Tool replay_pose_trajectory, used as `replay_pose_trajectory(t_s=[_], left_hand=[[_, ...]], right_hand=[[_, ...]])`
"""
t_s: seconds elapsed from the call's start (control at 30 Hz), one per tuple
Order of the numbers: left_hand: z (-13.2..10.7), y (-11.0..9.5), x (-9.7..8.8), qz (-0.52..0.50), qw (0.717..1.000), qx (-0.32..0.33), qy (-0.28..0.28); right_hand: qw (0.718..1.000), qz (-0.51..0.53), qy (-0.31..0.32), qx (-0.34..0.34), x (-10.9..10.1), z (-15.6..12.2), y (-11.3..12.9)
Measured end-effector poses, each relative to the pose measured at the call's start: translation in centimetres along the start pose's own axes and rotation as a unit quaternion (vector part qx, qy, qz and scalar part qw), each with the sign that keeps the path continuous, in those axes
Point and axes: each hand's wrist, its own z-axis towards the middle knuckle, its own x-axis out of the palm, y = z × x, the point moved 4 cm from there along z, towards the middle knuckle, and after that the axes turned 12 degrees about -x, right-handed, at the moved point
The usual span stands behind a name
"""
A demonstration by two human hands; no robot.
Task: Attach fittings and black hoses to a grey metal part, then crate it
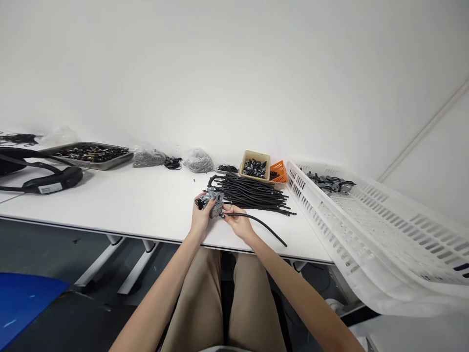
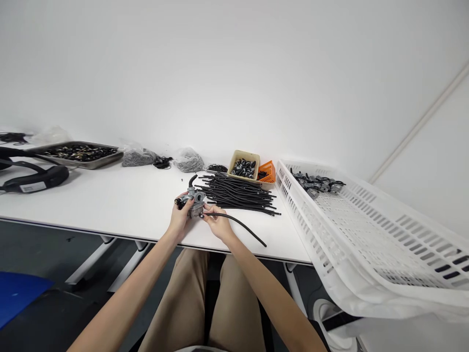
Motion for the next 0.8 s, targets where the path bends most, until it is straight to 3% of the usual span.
replay_pose_trajectory(t_s=[0.13, 0.4, 0.8], left_hand=[[0.0, 0.1, 0.2, 0.006, 1.000, -0.004, 0.010], [-0.2, -0.3, 0.5, 0.021, 0.999, 0.004, 0.040], [-0.1, -0.2, 0.3, 0.039, 0.998, 0.021, 0.040]], right_hand=[[1.000, 0.011, -0.024, 0.006, -0.4, 0.1, -0.1], [0.990, 0.026, -0.137, 0.005, -1.1, -0.1, -0.5], [0.983, -0.012, -0.177, -0.051, -0.5, -0.7, 0.5]])
